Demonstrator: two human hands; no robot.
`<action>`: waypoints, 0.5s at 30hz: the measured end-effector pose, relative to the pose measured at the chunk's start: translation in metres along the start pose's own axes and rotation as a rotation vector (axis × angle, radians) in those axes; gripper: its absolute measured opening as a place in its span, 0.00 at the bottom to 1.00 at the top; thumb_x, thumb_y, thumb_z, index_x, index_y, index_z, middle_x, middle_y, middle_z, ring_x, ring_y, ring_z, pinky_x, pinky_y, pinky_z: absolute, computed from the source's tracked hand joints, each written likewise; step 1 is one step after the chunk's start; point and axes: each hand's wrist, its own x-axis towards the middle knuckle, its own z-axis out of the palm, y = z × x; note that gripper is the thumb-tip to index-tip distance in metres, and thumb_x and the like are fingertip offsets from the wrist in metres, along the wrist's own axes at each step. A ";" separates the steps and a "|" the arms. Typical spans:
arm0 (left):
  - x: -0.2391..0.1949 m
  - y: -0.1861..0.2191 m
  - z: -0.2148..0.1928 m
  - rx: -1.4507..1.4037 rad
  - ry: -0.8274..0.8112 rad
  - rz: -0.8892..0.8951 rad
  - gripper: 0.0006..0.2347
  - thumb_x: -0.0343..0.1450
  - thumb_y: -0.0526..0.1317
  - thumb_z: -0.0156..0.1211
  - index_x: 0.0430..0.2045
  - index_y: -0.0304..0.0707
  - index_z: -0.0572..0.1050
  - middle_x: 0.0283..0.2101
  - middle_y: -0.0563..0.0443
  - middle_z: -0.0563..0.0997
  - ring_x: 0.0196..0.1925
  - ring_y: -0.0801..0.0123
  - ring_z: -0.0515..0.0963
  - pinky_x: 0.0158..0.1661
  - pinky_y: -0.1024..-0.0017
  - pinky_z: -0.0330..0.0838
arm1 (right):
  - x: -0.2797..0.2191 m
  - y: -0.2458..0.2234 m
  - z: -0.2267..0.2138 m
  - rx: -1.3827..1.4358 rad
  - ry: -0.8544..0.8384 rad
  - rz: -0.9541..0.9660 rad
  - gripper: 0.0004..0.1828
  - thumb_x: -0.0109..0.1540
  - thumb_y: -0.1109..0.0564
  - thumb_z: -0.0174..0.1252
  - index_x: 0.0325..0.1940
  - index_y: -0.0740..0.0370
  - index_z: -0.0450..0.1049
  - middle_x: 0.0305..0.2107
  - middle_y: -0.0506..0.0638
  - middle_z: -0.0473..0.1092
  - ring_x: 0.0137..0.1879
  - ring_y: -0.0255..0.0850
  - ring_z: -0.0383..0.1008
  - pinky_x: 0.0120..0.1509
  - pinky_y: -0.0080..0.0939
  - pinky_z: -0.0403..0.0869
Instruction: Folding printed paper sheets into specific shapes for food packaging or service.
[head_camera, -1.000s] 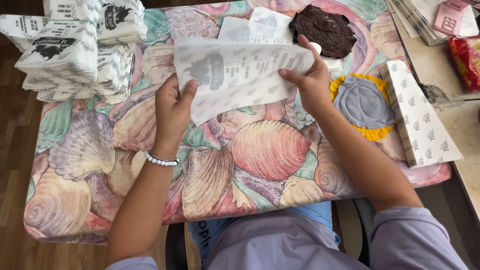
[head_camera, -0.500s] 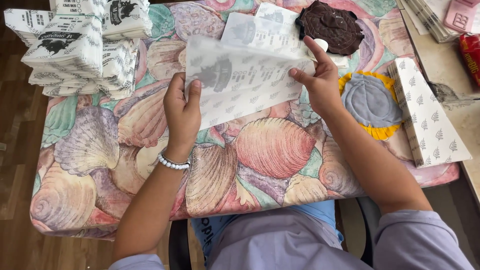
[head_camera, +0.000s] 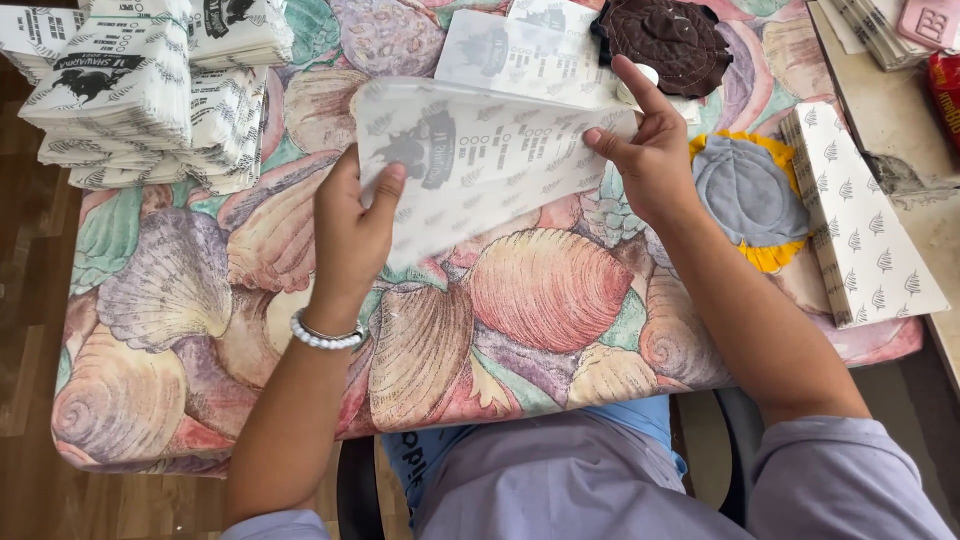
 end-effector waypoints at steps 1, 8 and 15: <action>0.003 0.002 -0.002 -0.111 -0.104 -0.132 0.15 0.76 0.43 0.54 0.55 0.38 0.71 0.54 0.49 0.82 0.56 0.62 0.81 0.54 0.66 0.75 | 0.001 0.000 0.002 0.103 0.037 0.091 0.42 0.60 0.74 0.64 0.77 0.60 0.59 0.52 0.50 0.75 0.50 0.32 0.77 0.62 0.35 0.82; -0.002 -0.013 0.012 -0.065 0.075 0.024 0.13 0.79 0.43 0.49 0.50 0.35 0.75 0.49 0.48 0.83 0.54 0.61 0.82 0.52 0.67 0.76 | 0.003 0.011 0.004 0.179 0.058 0.150 0.52 0.61 0.70 0.67 0.83 0.55 0.48 0.21 0.36 0.60 0.33 0.25 0.62 0.49 0.26 0.76; -0.008 -0.014 0.019 0.044 0.076 0.156 0.11 0.81 0.45 0.46 0.43 0.35 0.67 0.38 0.50 0.75 0.38 0.66 0.72 0.37 0.70 0.65 | 0.003 0.017 0.005 0.314 0.133 0.270 0.44 0.59 0.76 0.60 0.78 0.60 0.57 0.49 0.54 0.75 0.57 0.43 0.76 0.64 0.39 0.81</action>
